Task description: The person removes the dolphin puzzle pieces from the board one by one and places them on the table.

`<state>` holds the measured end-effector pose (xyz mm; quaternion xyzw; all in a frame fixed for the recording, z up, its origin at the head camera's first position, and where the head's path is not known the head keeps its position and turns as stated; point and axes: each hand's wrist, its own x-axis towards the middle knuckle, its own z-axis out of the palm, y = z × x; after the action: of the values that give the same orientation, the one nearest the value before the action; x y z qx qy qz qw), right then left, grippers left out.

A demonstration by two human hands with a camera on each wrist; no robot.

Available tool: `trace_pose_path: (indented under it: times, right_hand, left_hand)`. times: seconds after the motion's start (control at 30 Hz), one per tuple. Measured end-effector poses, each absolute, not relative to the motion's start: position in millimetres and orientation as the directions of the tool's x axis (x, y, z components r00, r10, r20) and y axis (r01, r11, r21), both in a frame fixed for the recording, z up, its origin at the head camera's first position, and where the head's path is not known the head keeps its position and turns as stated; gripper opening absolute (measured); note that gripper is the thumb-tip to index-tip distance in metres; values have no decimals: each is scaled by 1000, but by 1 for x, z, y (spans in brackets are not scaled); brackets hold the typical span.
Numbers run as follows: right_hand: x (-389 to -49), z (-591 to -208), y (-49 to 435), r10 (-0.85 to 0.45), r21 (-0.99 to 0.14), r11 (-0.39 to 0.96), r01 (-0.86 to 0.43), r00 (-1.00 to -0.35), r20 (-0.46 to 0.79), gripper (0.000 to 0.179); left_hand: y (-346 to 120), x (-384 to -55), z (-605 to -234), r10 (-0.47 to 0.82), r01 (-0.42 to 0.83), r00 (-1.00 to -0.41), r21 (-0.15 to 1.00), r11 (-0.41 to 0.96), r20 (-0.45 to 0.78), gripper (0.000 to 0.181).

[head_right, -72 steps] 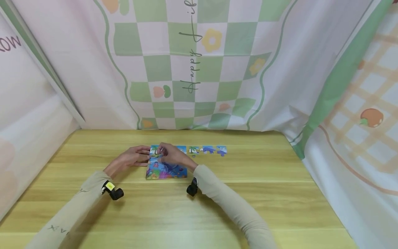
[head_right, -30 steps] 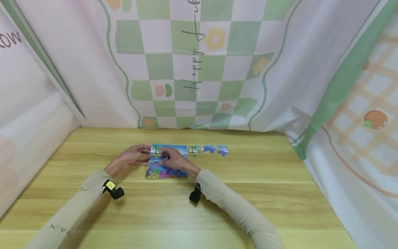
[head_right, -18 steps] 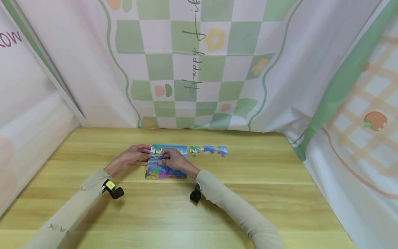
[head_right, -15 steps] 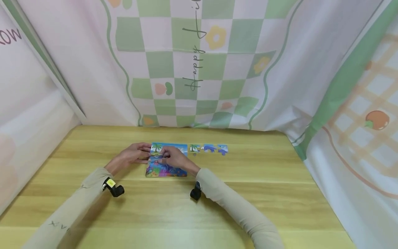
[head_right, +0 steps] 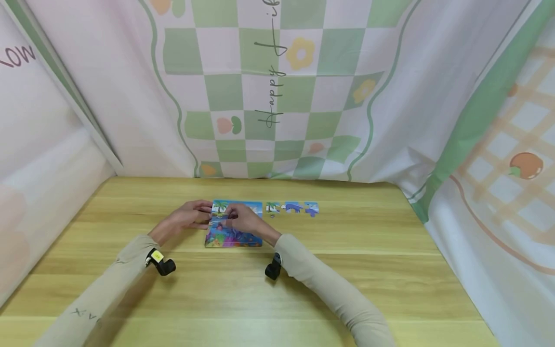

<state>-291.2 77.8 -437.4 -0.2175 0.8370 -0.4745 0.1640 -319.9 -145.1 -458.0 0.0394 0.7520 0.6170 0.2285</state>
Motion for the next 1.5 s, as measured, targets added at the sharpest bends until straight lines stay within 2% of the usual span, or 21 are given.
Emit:
trace_pose_path:
  times: [0.2, 0.53, 0.73, 0.9, 1.2, 1.5]
  right_hand:
    - [-290, -436, 82, -496, -871, 453, -189, -866, -70, 11]
    - [-292, -425, 99, -475, -914, 392, -103, -874, -105, 35]
    - [-291, -425, 107, -487, -941, 332, -57, -866, -119, 29]
    - [-290, -429, 118, -445, -953, 304, -11, -886, -132, 23]
    - [-285, -427, 149, -351, -967, 240, 81, -922, -164, 27]
    - [-275, -423, 180, -291, -962, 246, 120, -937, -191, 27]
  left_hand:
    - [-144, -320, -460, 332, -232, -893, 944, 235, -303, 52]
    - [-145, -320, -457, 335, -235, -891, 943, 235, -306, 56]
    - [-149, -321, -456, 340, -223, -893, 946, 237, -296, 57]
    - [-146, -321, -458, 352, -226, -889, 949, 220, -293, 57]
    - [-146, -318, -458, 337, -230, -895, 949, 214, -293, 54]
    - [-148, -320, -461, 360, -202, -892, 953, 227, -275, 55]
